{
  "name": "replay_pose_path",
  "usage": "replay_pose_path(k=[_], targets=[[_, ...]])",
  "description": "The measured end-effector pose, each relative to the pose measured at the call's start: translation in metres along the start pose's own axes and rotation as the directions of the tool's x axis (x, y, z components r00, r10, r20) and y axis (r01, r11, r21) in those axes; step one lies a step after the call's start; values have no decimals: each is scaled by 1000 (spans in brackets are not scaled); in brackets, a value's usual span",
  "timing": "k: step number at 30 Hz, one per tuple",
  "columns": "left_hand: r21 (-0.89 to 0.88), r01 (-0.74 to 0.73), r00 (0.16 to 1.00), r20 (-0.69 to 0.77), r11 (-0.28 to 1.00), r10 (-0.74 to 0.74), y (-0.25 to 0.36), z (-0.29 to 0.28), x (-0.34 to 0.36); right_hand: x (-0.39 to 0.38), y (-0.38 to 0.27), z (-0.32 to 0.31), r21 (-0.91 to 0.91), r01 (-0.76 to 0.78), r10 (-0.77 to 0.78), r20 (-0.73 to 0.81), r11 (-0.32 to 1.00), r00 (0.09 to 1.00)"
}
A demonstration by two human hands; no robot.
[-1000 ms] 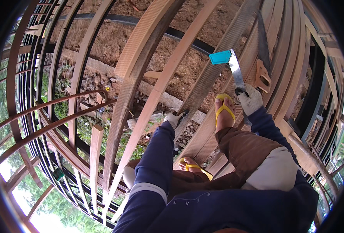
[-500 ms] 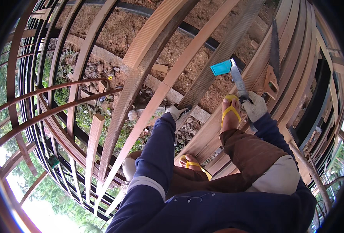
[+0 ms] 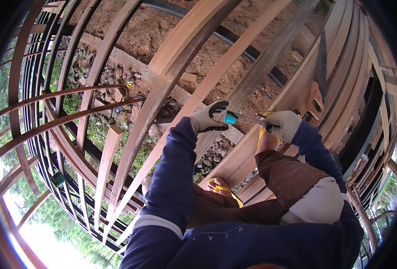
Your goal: The person measures a wooden plank using a square and a pencil, then saws the end of the plank using a hand saw.
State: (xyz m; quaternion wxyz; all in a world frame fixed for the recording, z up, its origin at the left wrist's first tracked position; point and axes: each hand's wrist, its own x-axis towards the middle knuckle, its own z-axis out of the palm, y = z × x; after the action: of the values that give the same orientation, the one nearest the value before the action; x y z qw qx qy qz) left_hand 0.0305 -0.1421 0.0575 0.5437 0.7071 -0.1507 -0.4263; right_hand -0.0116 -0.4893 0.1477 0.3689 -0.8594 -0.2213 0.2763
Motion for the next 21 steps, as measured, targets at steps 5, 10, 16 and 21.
replay_pose_path(k=[5,10,16,21], targets=[[21,269,962,50,963,-270,83,-30,-41,30,-17,8,357,-195,103,261,914,960],[-59,245,898,-363,968,-249,132,-64,-105,64,-20,13,448,87,-3,-186,890,983],[231,199,892,-445,952,-79,154,-61,-150,96,-1,13,535,-78,205,-182,841,962],[376,233,840,-543,897,10,157,-48,-131,126,16,28,715,-12,135,-116,699,984]])
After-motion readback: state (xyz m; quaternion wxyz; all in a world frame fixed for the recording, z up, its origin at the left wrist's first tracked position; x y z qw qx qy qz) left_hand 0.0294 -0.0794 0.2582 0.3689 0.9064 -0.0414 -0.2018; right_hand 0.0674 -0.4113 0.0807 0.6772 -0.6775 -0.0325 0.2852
